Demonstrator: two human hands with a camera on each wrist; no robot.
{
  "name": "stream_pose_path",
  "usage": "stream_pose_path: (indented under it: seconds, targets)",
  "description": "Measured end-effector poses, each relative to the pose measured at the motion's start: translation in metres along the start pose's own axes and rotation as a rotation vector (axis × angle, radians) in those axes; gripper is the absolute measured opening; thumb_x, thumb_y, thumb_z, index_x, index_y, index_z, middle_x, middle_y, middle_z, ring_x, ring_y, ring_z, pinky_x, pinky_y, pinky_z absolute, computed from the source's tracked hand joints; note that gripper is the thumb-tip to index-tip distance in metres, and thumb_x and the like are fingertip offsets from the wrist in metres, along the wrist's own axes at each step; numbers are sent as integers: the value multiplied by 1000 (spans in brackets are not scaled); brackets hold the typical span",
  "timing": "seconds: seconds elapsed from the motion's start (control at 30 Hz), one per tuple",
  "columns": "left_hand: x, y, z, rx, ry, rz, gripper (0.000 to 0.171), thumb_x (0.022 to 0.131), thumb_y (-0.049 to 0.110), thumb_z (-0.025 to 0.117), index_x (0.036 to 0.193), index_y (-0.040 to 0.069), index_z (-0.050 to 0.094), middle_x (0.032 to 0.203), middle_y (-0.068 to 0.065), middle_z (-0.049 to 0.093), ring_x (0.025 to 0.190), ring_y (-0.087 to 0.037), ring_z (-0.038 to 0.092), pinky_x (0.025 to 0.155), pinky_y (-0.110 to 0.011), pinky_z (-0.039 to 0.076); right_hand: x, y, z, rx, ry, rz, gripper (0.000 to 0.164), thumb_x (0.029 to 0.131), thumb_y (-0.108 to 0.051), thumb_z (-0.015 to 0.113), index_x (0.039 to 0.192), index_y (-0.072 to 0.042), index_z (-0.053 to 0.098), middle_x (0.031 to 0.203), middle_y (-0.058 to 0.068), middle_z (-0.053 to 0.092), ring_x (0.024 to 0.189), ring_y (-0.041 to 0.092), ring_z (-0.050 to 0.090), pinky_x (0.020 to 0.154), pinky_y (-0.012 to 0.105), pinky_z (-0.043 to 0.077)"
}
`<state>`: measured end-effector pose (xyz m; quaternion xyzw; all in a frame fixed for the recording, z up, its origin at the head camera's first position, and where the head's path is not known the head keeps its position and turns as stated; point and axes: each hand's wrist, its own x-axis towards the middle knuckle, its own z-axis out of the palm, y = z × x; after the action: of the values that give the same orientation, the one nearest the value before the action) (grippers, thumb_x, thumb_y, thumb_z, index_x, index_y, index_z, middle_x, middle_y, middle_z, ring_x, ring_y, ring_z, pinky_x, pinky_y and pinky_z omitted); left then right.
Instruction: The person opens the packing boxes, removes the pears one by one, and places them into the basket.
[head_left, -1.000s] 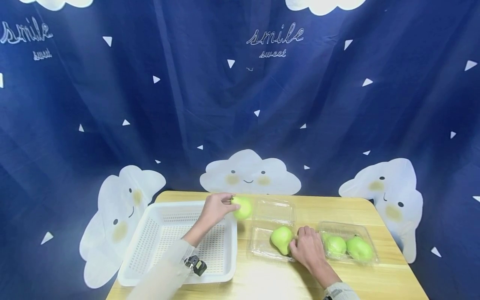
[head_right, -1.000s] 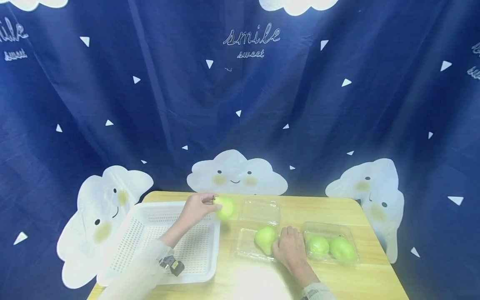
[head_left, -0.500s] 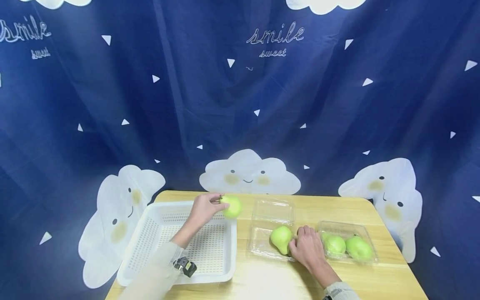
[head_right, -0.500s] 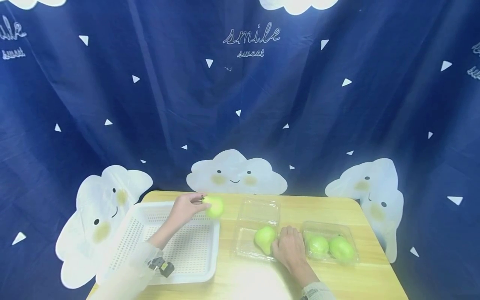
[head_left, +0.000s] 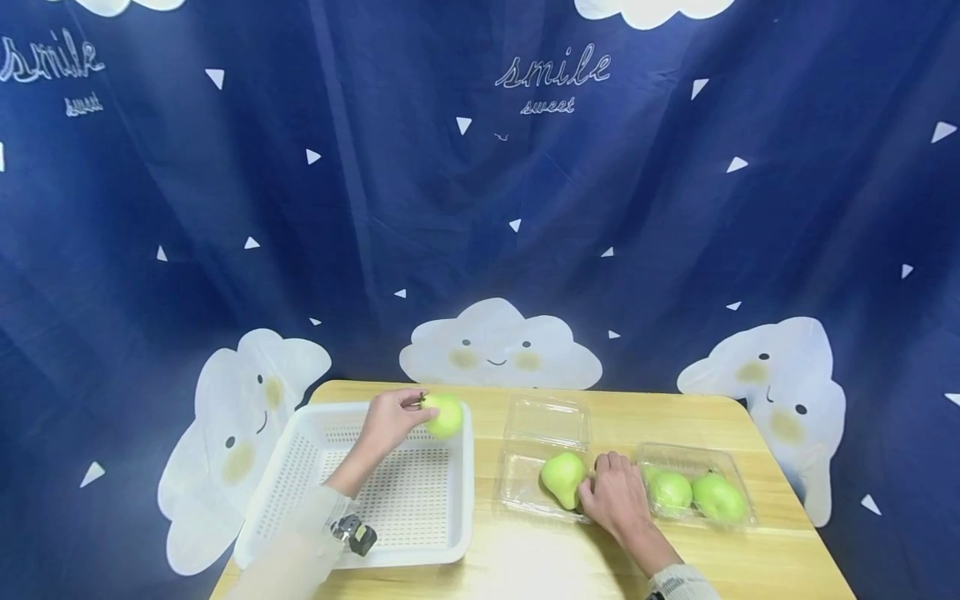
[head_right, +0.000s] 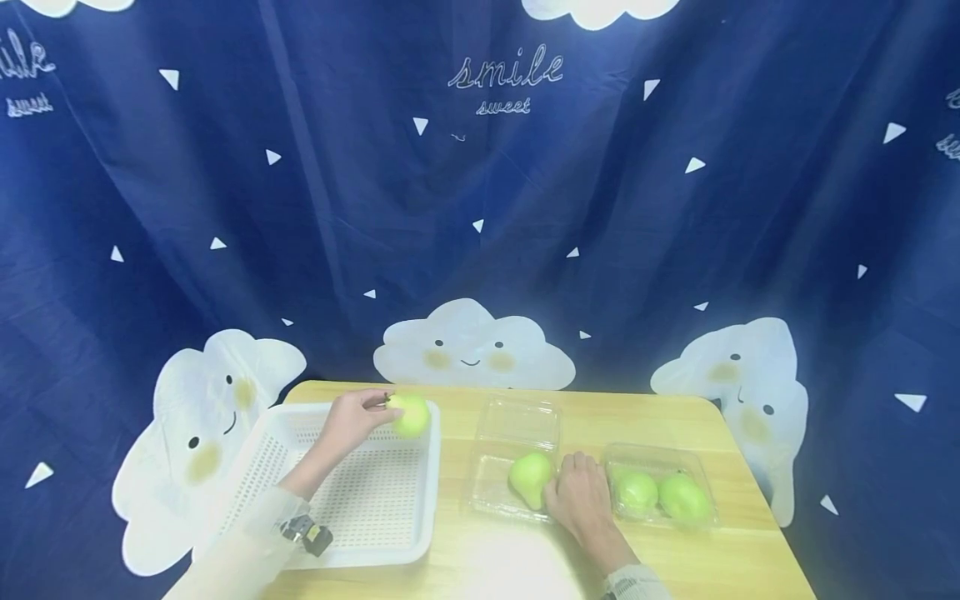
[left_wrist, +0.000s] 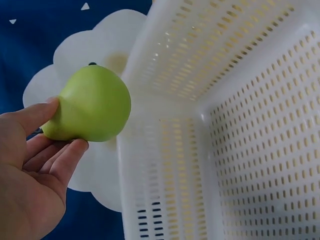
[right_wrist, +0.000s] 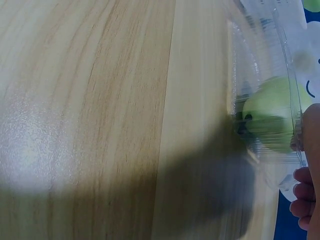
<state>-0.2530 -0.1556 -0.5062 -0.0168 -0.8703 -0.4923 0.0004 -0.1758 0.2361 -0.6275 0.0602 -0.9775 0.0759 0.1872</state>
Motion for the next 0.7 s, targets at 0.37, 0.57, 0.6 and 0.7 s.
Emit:
stream_pose_path:
  seconds: [0.37,0.57,0.6,0.7]
  targets:
    - [2,-25,-3,70,10,-3,49,84,24,85,128,5,72,124,-16,76,113,-33,74,98,-43,63,-1,1,2,-1,10,-4,23,81,-25,65,82,-3,58,77,10,55,72,28,51,63,37,43]
    - [2,-38,-7,99,16,-18,45,85,23,84,126,5,73,123,-16,76,113,-33,74,98,-46,63,-1,2,4,0,10,-2,22,81,-24,65,83,-3,59,77,11,56,73,28,51,63,38,44]
    - [2,-39,-8,106,13,-15,45,86,23,84,125,4,73,123,-17,76,112,-34,74,98,-46,63,-1,1,4,1,9,-1,22,81,-24,65,83,-3,58,77,11,56,73,28,51,63,38,44]
    - [1,-43,-9,130,10,-31,44,85,24,85,123,5,74,121,-16,77,111,-34,75,96,-45,64,-1,1,4,3,8,-1,22,81,-23,65,83,-3,58,77,11,55,72,28,51,64,38,44]
